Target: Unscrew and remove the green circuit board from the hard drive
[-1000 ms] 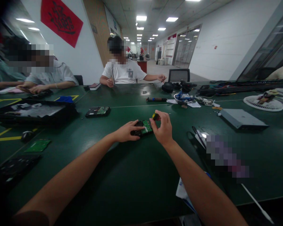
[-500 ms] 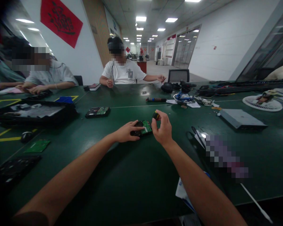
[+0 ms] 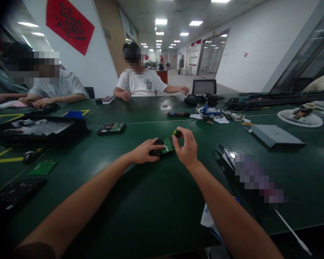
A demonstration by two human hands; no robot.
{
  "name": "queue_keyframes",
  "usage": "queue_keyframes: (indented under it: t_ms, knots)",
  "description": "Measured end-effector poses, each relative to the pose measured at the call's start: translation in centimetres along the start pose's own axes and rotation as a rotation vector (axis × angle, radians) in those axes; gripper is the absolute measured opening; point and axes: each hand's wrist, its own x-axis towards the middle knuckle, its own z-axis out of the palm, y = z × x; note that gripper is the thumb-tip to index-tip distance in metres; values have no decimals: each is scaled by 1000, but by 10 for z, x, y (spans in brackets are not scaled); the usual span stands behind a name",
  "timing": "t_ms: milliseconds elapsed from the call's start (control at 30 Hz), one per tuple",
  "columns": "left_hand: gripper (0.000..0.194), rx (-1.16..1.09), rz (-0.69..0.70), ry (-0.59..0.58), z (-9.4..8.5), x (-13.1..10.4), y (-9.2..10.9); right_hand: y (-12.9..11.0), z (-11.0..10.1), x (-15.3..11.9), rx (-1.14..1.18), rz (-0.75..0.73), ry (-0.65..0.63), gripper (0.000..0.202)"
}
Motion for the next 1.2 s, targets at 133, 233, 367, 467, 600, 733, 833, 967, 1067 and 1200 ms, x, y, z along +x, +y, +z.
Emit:
queue_keyframes:
  t_ms: [133,233,367,467,600,733,833,967,1067,1200]
  knots:
    - [74,27,1,2,1,1,2,-3,-1,0,-18,-21,-14,41]
    - [74,38,2,8,2,1,3,-1,0,-1,1,4,-19,44]
    - [71,51,3,19,3,1,4,3,2,-3,23,24,-17,45]
    - [66,66,12,42,3,0,8,3,2,-2,3,13,-12,45]
    - [54,122,82,120,2,1,19,0,0,0,-30,-22,-2,44]
    - [43,150,146,164,4,4,29,1,0,-1,-33,-22,-5,46]
    - [42,137,150,161,7,5,29,3,1,-2,14,1,-35,49]
    - [43,108,167,175,10,6,27,5,3,-3,37,24,-47,50]
    - [44,100,149,204,12,5,26,4,2,-2,1,1,-15,50]
    - [46,115,123,207,18,6,28,2,1,-2,-8,-40,-38,51]
